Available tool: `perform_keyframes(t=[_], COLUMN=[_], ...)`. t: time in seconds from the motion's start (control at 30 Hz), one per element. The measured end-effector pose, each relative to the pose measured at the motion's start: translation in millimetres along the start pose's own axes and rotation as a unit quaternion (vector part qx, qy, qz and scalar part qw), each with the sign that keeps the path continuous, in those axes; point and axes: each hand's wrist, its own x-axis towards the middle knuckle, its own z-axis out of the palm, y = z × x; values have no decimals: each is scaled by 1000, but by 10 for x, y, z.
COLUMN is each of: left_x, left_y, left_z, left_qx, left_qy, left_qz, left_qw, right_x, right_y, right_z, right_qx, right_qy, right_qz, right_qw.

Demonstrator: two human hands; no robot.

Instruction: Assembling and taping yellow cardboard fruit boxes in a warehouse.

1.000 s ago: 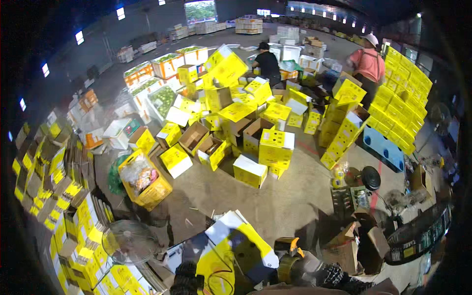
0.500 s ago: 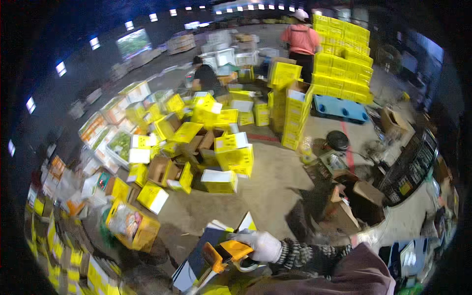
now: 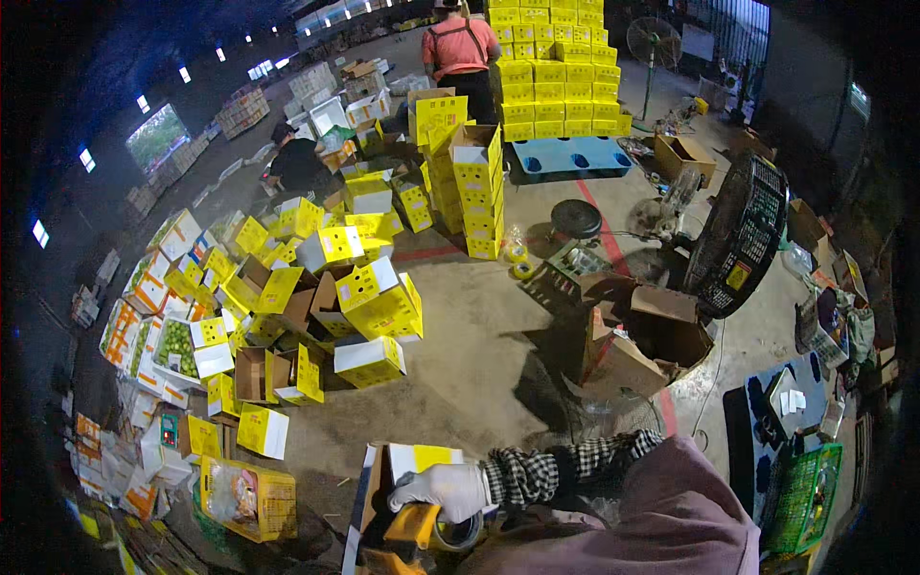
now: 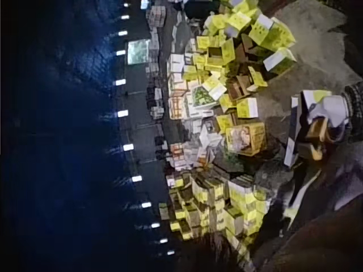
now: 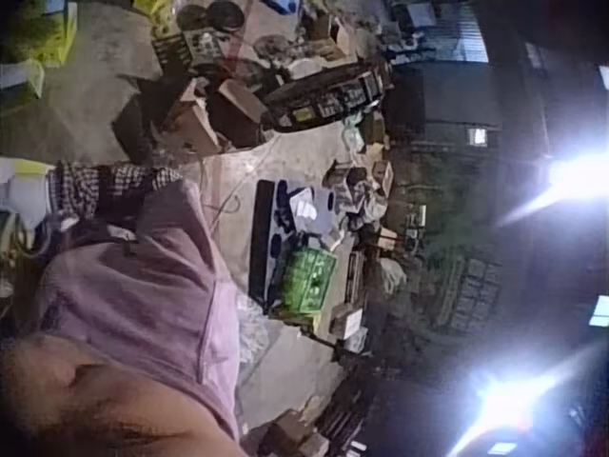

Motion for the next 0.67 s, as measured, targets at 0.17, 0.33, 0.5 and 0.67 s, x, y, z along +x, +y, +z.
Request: perform_keyframes(t=[0.17, 0.33, 0.5, 0.67], left_x=[-20, -207, -701, -1017], left_y=[-73, -247, -486, -1445], left_z=[-83, -246, -402, -70], left_qx=[10, 19, 18, 500], left_qy=[43, 86, 128, 257], left_qz=[-19, -57, -108, -71], left_qw=[999, 994, 986, 824], right_x=[493, 478, 494, 1132], right_y=[-30, 1173, 994, 105], right_z=[80, 1395, 944, 634], right_qx=[70, 26, 112, 655], right_qy=[-286, -336, -293, -315], right_qz=[249, 126, 199, 284], right_qw=[923, 933, 928, 625])
